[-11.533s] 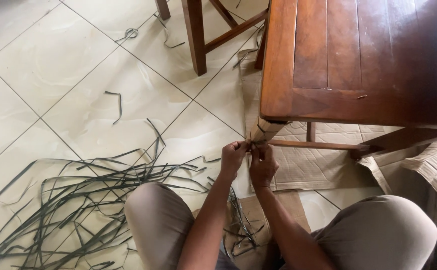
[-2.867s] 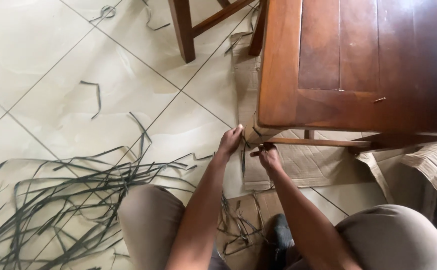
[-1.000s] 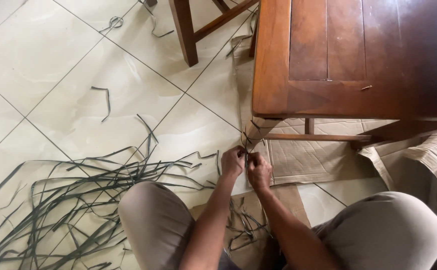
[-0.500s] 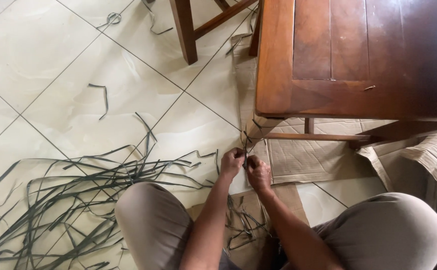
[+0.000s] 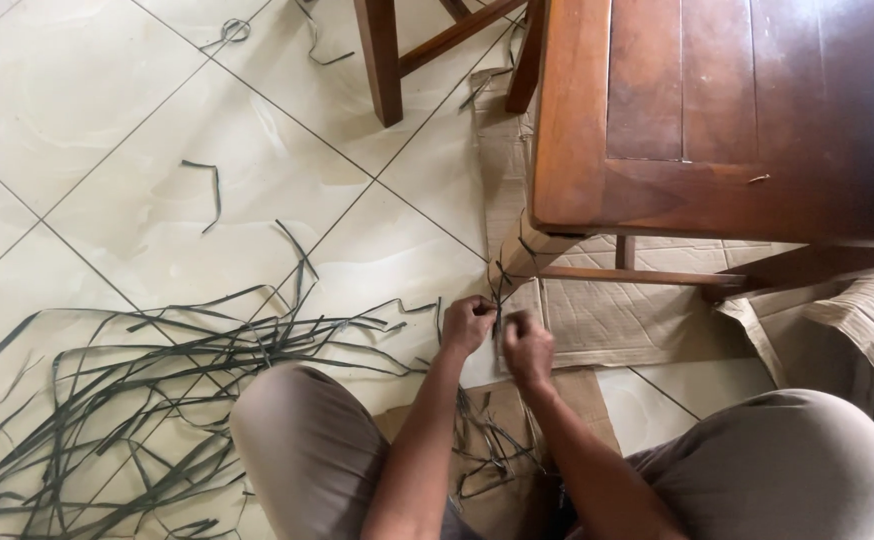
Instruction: Wrapping a wooden chair leg with cardboard and securing it with plastic straps for protection.
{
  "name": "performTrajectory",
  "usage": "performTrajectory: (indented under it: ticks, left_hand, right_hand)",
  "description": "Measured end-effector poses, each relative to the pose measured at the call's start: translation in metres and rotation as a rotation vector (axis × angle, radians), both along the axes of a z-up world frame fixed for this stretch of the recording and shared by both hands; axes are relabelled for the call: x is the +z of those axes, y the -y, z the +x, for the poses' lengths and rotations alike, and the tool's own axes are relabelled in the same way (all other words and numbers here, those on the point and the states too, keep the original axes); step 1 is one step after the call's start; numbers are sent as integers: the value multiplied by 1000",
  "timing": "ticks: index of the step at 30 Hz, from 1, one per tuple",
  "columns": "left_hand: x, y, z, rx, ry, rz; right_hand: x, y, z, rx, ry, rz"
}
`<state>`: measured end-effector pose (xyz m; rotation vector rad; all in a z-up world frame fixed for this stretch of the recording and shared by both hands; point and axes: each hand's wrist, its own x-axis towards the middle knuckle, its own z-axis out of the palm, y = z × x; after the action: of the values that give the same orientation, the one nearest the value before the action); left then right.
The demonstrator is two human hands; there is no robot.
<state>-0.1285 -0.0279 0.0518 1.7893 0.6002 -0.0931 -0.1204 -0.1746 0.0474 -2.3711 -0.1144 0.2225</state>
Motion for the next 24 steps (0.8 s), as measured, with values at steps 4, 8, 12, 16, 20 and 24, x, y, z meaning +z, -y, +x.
performTrajectory:
  ticks: [4,8,12,16,20,24]
  left_hand:
    - [11,1,-5,10,26,69]
    - [16,2,-2,35,-7,99]
    - [25,-3,-5,25,0,79]
    - [39,-10,-2,98,-12,33]
    - [4,-14,7,41,-54,267]
    - [9,-19,2,65,-88,349]
  right_hand:
    - [9,-8,20,-127,182,58]
    - [-1,-16,49,-96,-105,-72]
    - [-22,-17,54,-146,-291,8]
    - [12,-28,34,-187,-181,99]
    - [27,-27,19,-18,214,119]
    - [32,-27,25,70,371,98]
